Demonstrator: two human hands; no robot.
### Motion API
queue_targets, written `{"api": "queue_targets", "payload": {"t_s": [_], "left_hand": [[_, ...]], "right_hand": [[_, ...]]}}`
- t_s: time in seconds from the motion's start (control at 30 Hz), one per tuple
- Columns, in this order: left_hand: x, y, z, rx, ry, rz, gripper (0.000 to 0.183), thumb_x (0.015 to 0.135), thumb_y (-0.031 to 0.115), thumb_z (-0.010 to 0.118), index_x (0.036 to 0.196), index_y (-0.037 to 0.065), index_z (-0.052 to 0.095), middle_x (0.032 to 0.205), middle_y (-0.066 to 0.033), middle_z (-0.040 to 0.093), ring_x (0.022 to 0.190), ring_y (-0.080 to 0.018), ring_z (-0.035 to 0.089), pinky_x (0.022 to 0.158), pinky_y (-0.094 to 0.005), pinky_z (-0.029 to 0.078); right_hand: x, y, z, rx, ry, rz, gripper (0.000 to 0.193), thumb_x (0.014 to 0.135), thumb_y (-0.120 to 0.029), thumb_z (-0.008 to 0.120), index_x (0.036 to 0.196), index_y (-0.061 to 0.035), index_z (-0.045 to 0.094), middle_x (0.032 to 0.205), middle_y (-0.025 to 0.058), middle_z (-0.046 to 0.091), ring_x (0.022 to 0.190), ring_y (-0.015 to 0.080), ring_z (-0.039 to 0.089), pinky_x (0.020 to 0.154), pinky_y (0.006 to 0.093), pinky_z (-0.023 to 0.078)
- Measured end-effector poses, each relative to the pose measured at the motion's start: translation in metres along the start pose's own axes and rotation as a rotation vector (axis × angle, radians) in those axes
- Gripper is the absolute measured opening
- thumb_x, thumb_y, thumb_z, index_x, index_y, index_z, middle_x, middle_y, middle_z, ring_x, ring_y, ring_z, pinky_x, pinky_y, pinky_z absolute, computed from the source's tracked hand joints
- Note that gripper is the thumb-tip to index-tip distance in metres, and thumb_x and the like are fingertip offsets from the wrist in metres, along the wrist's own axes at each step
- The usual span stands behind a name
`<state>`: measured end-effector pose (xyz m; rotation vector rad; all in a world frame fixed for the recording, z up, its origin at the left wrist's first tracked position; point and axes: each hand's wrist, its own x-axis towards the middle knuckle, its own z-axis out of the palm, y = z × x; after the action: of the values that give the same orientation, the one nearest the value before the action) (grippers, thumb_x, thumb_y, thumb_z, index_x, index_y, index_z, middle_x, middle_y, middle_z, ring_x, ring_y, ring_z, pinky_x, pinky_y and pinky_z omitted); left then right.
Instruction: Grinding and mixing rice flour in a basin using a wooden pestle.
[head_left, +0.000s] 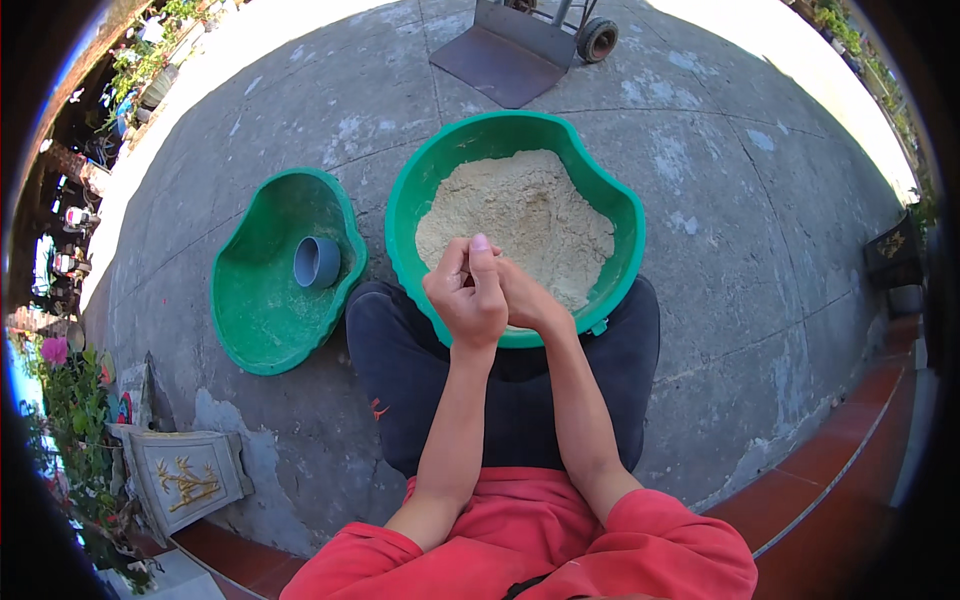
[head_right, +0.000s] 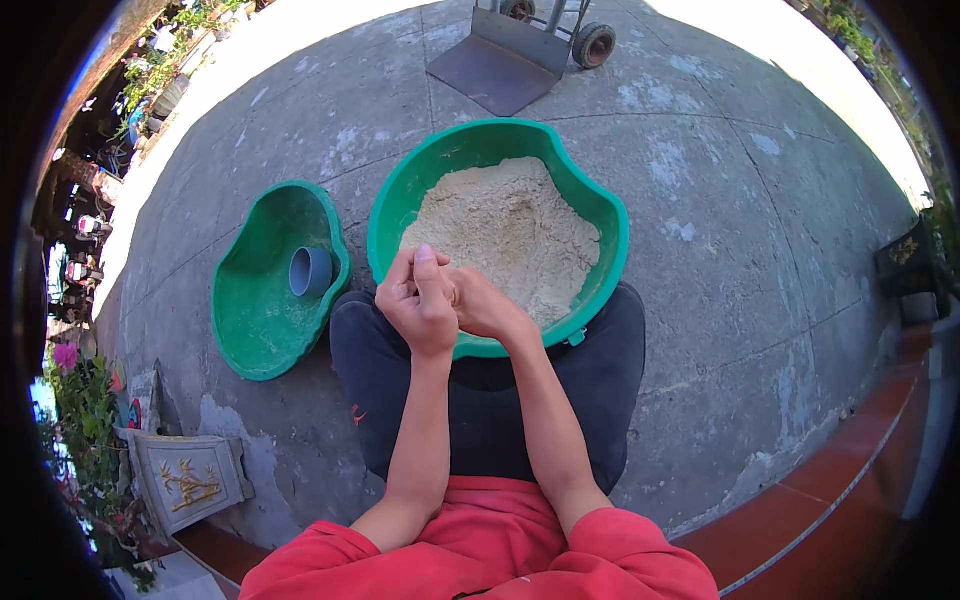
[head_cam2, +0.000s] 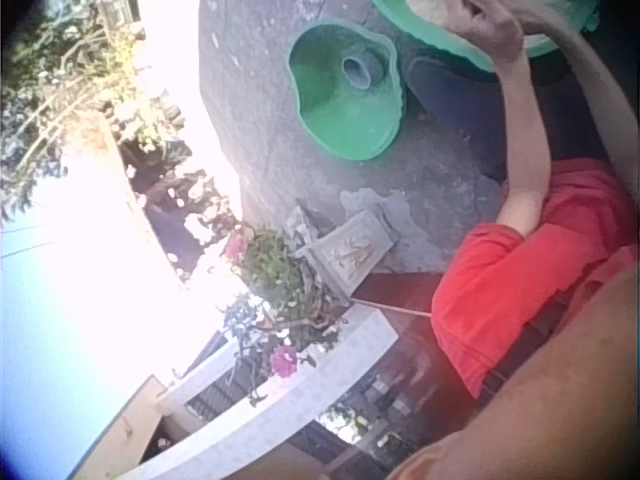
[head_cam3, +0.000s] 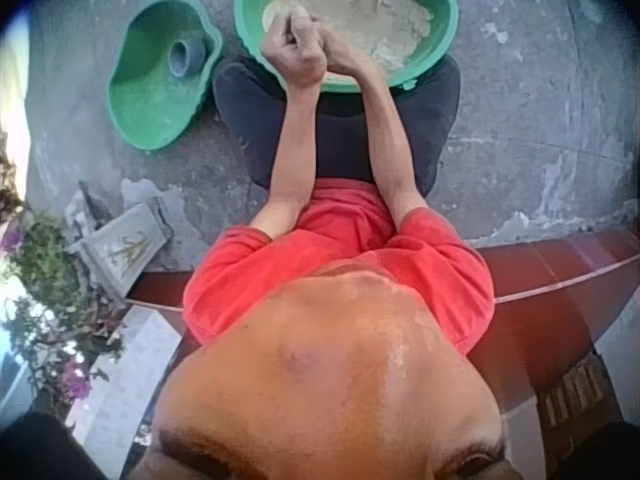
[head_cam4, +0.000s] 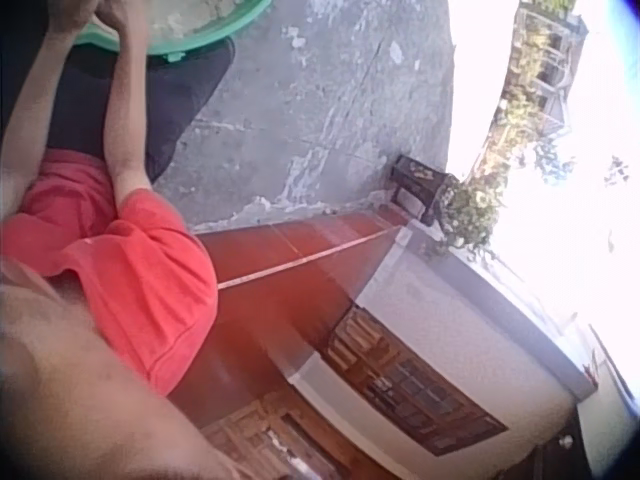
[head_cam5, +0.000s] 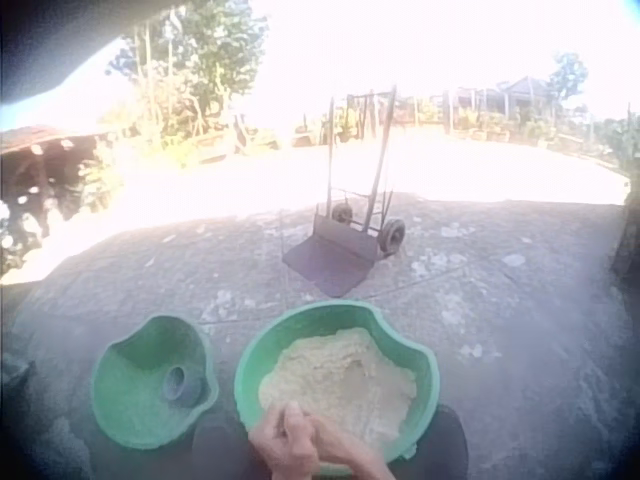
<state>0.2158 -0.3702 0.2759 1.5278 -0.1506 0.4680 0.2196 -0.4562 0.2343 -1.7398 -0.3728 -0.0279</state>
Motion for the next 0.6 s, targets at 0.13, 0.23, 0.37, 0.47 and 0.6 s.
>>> {"api": "queue_targets", "payload": {"t_s": [0.13, 0.23, 0.37, 0.47, 0.6], "left_hand": [[-0.008, -0.037, 0.007, -0.129, -0.028, 0.281, 0.032, 0.096, 0.009, 0.049, 0.066, -0.001, 0.055, 0.051, -0.0011, 0.052, 0.043, -0.0033, 0.041, 0.040, -0.0246, 0.029], [-0.030, -0.102, 0.011, 0.102, -0.068, 0.247, 0.032, 0.096, 0.012, 0.053, 0.066, 0.001, 0.057, 0.051, -0.0004, 0.053, 0.043, -0.0051, 0.043, 0.041, -0.0252, 0.030], [-0.030, -0.108, 0.012, 0.065, -0.086, 0.012, 0.033, 0.098, 0.013, 0.055, 0.067, 0.001, 0.059, 0.051, 0.0026, 0.051, 0.046, -0.0018, 0.043, 0.042, -0.0241, 0.029], [-0.018, -0.063, 0.016, 0.006, -0.045, -0.039, 0.035, 0.099, 0.013, 0.055, 0.066, 0.002, 0.056, 0.050, 0.0021, 0.049, 0.044, -0.0010, 0.040, 0.041, -0.0241, 0.027], [-0.002, 0.033, 0.004, -0.252, -0.006, -0.188, 0.037, 0.101, 0.017, 0.051, 0.069, 0.000, 0.054, 0.045, 0.0013, 0.038, 0.038, -0.0056, 0.033, 0.039, -0.0257, 0.029]], "right_hand": [[-0.001, 0.018, -0.009, -0.321, 0.090, -0.047, 0.010, 0.082, -0.016, 0.062, 0.086, -0.0069, 0.062, 0.084, 0.0088, 0.065, 0.090, 0.0302, 0.062, 0.087, 0.0499, 0.045], [-0.002, 0.082, -0.007, -0.601, 0.148, -0.104, 0.010, 0.084, -0.019, 0.058, 0.076, -0.0119, 0.059, 0.082, 0.0031, 0.062, 0.101, 0.0255, 0.059, 0.097, 0.0577, 0.037], [-0.005, 0.096, -0.004, -0.570, 0.264, -0.087, 0.013, 0.085, -0.021, 0.058, 0.078, -0.0099, 0.061, 0.085, 0.0057, 0.063, 0.097, 0.0294, 0.060, 0.085, 0.0495, 0.044], [-0.003, 0.053, -0.012, -0.333, 0.179, -0.006, 0.013, 0.084, -0.017, 0.059, 0.083, -0.0045, 0.061, 0.084, 0.0149, 0.066, 0.089, 0.0373, 0.062, 0.075, 0.0475, 0.047], [-0.014, -0.036, -0.012, -0.300, 0.038, 0.131, 0.013, 0.080, -0.014, 0.061, 0.085, -0.0018, 0.065, 0.078, 0.0232, 0.066, 0.077, 0.0428, 0.064, 0.068, 0.0513, 0.049]]}}
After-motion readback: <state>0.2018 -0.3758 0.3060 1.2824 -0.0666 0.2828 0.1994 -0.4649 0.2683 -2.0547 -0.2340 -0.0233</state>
